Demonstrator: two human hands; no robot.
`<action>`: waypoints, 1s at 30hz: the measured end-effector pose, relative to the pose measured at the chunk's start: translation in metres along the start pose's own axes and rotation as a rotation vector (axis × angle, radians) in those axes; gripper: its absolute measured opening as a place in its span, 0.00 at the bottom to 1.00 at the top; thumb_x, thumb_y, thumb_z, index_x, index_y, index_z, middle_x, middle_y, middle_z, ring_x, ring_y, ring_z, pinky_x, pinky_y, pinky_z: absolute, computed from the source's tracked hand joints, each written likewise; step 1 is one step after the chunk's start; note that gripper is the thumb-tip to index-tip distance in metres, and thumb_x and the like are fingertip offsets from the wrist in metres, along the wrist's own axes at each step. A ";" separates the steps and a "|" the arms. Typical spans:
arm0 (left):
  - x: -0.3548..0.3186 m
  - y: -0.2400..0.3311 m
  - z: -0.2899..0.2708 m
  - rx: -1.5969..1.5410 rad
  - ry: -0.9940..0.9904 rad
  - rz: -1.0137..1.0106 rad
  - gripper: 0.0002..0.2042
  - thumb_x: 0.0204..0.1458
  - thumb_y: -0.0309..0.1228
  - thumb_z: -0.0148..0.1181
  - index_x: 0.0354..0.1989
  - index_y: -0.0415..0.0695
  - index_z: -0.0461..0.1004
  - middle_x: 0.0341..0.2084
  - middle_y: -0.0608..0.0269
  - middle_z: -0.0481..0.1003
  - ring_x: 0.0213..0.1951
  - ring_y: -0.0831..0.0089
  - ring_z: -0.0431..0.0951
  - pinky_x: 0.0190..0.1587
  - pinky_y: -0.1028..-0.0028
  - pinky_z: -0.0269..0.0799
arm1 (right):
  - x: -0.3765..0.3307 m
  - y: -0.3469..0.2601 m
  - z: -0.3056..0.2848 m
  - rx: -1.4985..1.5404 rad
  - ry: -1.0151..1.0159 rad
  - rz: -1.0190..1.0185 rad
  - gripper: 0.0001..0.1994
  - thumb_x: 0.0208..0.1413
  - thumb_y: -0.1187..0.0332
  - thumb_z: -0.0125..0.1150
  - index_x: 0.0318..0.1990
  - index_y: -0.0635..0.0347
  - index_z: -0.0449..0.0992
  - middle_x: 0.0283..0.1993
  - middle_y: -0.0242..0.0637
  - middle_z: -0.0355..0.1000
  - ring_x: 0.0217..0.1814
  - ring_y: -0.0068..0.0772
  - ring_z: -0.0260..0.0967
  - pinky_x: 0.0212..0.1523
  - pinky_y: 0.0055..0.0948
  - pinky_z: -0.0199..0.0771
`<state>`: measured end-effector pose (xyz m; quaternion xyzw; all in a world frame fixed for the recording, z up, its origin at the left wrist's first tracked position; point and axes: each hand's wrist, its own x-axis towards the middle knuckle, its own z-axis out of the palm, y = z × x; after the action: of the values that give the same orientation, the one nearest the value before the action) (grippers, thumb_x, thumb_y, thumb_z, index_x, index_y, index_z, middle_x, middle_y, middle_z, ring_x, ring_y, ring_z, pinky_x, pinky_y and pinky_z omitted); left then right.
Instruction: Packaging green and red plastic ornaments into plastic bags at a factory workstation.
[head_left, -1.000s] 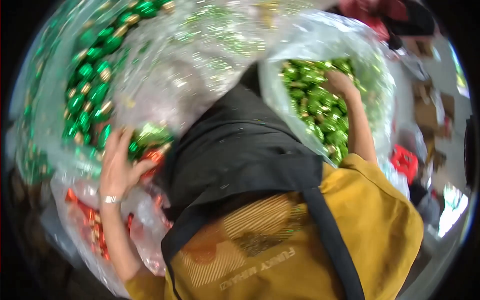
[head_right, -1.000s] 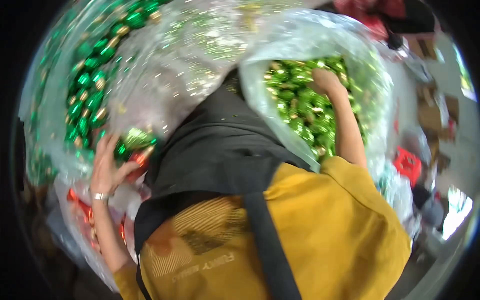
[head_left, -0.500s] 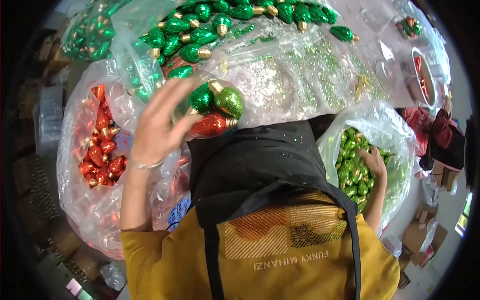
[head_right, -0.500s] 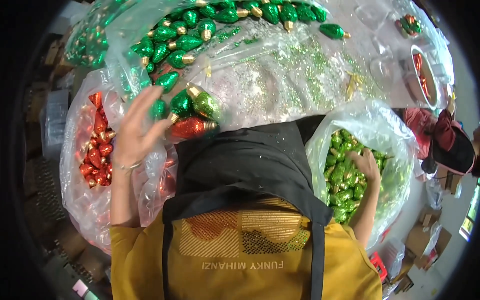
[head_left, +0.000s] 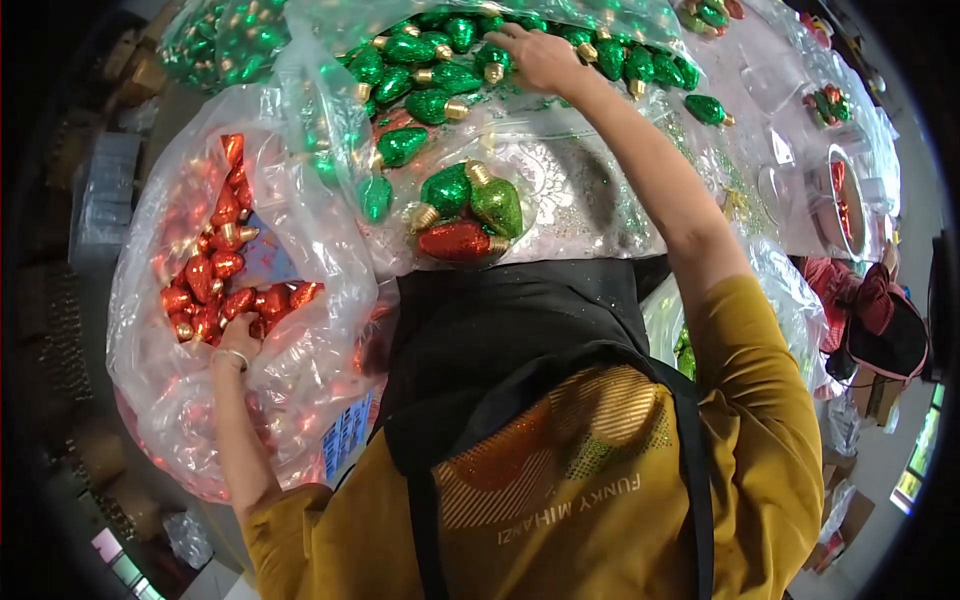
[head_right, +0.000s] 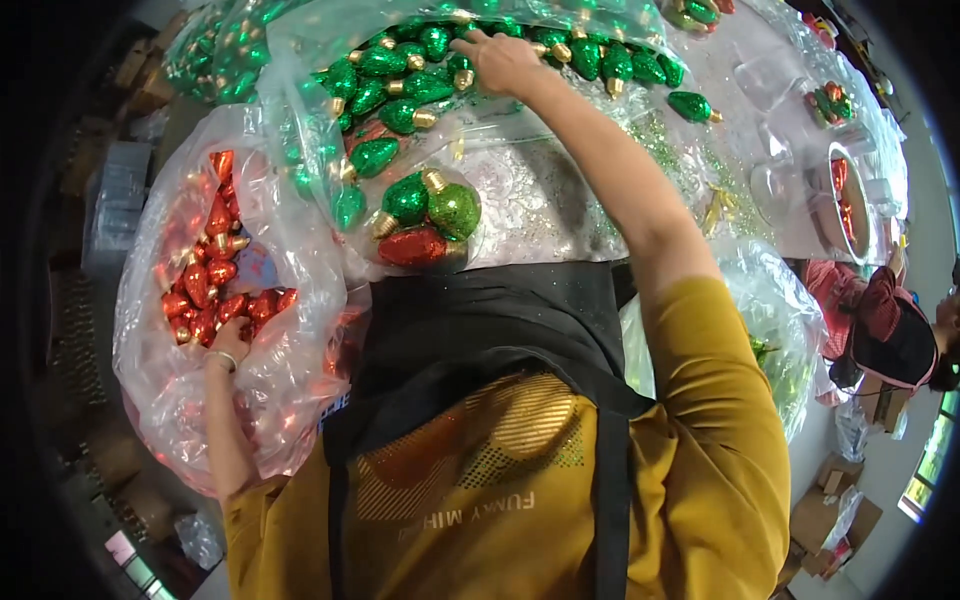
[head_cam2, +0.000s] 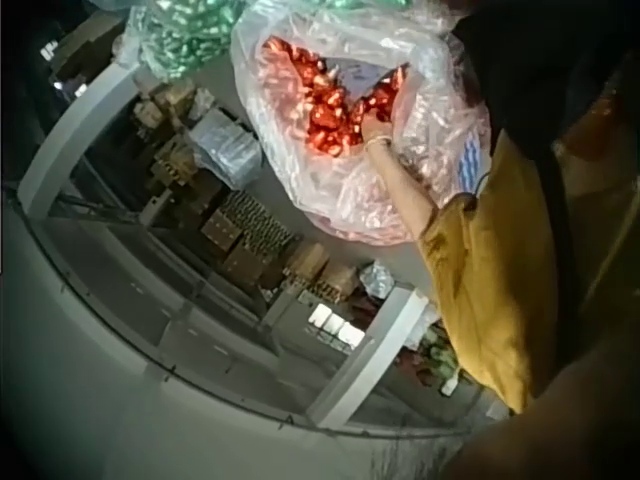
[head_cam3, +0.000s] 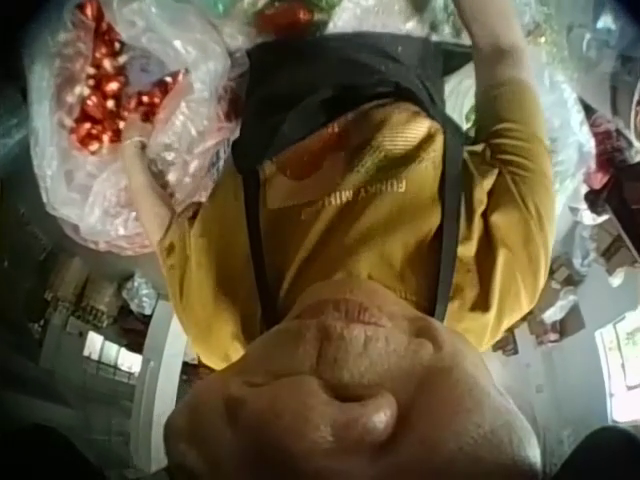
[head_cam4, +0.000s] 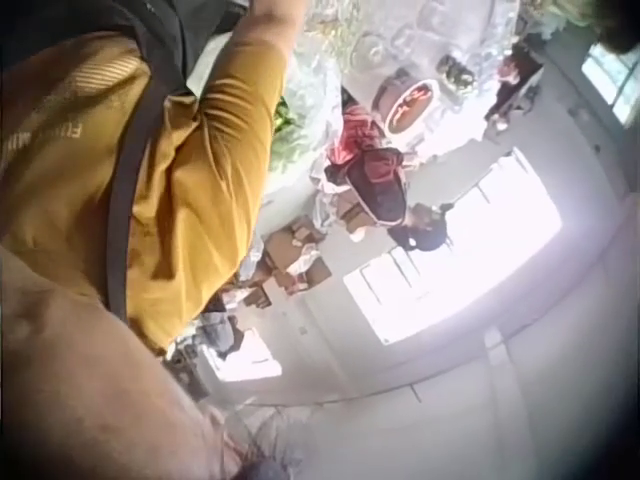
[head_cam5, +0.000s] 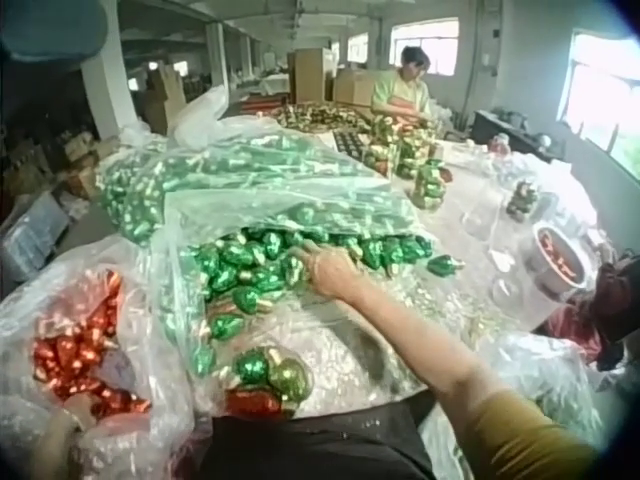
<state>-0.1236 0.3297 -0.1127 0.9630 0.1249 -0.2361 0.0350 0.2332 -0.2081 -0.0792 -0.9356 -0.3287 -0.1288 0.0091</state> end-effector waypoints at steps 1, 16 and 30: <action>0.004 -0.006 0.007 -0.005 0.002 -0.016 0.20 0.42 0.27 0.56 0.47 0.35 0.72 0.42 0.39 0.73 0.46 0.49 0.74 0.49 0.61 0.70 | 0.013 0.004 0.023 0.003 0.003 -0.017 0.25 0.47 0.64 0.57 0.56 0.49 0.64 0.58 0.35 0.63 0.45 0.44 0.72 0.41 0.40 0.75; 0.014 -0.072 0.003 0.115 -0.127 -0.143 0.19 0.39 0.32 0.61 0.41 0.36 0.75 0.36 0.41 0.76 0.39 0.53 0.77 0.44 0.65 0.72 | -0.107 -0.049 -0.091 1.609 0.017 0.318 0.20 0.47 0.60 0.67 0.47 0.60 0.75 0.38 0.35 0.76 0.42 0.27 0.73 0.46 0.30 0.73; -0.062 0.301 -0.181 -0.266 0.446 0.878 0.20 0.49 0.23 0.57 0.53 0.41 0.70 0.49 0.53 0.72 0.52 0.58 0.71 0.55 0.66 0.65 | -0.134 -0.083 -0.112 1.906 0.153 0.336 0.19 0.47 0.65 0.66 0.47 0.61 0.73 0.38 0.32 0.75 0.39 0.19 0.70 0.43 0.22 0.71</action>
<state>-0.0189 0.0478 0.0788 0.9389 -0.2581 0.0300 0.2258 0.0549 -0.2370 -0.0097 -0.5594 -0.1558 0.1340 0.8030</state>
